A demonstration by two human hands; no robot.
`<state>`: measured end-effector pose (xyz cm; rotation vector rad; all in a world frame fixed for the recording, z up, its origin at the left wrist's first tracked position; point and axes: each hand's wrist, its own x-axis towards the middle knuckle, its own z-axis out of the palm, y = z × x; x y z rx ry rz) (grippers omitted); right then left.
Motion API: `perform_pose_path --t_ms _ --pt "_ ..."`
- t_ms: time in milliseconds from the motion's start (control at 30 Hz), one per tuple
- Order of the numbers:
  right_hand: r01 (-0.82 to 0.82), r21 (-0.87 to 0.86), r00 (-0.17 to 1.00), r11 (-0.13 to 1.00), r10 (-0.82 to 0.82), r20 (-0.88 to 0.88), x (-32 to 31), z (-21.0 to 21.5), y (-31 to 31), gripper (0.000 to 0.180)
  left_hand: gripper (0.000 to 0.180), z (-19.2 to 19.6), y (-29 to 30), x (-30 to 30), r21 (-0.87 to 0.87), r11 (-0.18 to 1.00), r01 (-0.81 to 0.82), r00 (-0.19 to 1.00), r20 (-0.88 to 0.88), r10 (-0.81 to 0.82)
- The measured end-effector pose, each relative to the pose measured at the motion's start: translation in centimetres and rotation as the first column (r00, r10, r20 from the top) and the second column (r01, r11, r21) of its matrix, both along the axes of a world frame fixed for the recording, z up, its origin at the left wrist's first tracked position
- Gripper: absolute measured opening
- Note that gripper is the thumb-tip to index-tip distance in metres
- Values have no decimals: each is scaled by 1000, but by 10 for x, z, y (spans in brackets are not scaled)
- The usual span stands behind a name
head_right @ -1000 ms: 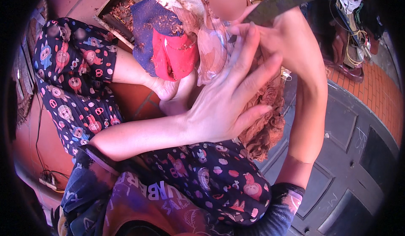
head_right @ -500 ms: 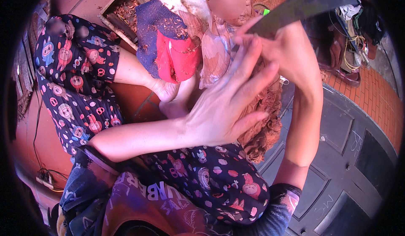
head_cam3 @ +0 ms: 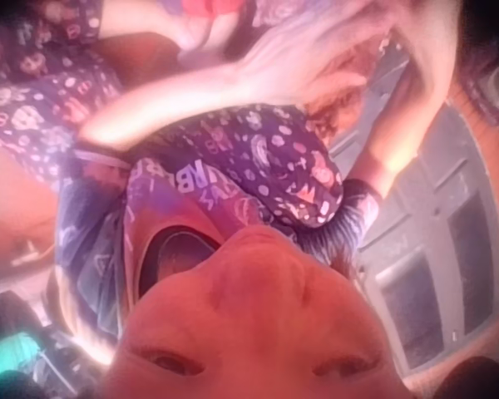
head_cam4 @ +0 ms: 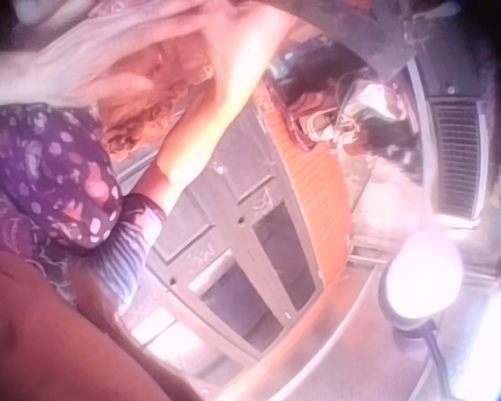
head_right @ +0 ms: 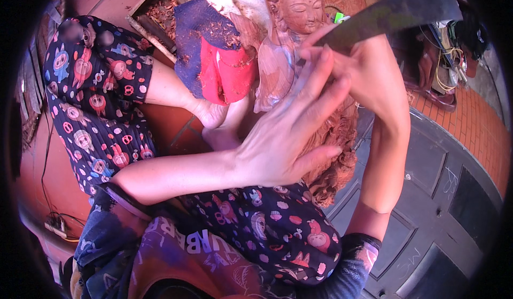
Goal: The person carves a wooden statue of a seated figure using various hand tools. They repeatedly select different chisels and gouges from a nearby basket, carve details into the statue's face and clothing, and wipe away wood shavings with their hands.
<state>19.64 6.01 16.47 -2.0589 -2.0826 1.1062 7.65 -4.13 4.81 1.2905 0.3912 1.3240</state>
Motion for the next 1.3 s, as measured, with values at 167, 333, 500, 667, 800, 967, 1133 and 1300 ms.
perform_pose_path --t_ms 167,333,500,667,800,967,1133,1300 --pt "25 -6 998 1000 -25 52 -6 0 6 15 92 -2 10 6 -17 999 -40 998 44 41" --pt "144 -61 984 988 -136 118 -10 0 11 16 91 -4 15 5 -15 999 -48 997 65 49" --pt "-17 12 999 1000 16 29 -4 -3 6 16 91 1 5 -4 -29 1000 4 1000 -2 -4" --pt "70 4 992 998 -70 102 -9 -4 11 14 90 -1 18 0 -42 997 -60 997 44 61" --pt "39 -26 997 999 -38 65 -6 -2 7 13 90 0 11 -5 -57 998 -9 999 36 11" --pt "117 5 987 993 -117 112 -16 -4 14 14 94 -3 20 3 -16 992 -123 992 -16 123" --pt "78 -20 996 997 -78 32 -2 -7 13 15 94 -1 11 2 -51 997 -63 997 41 65" --pt "108 -24 994 994 -108 12 -11 -2 10 14 91 0 14 0 -43 999 -28 999 43 30"
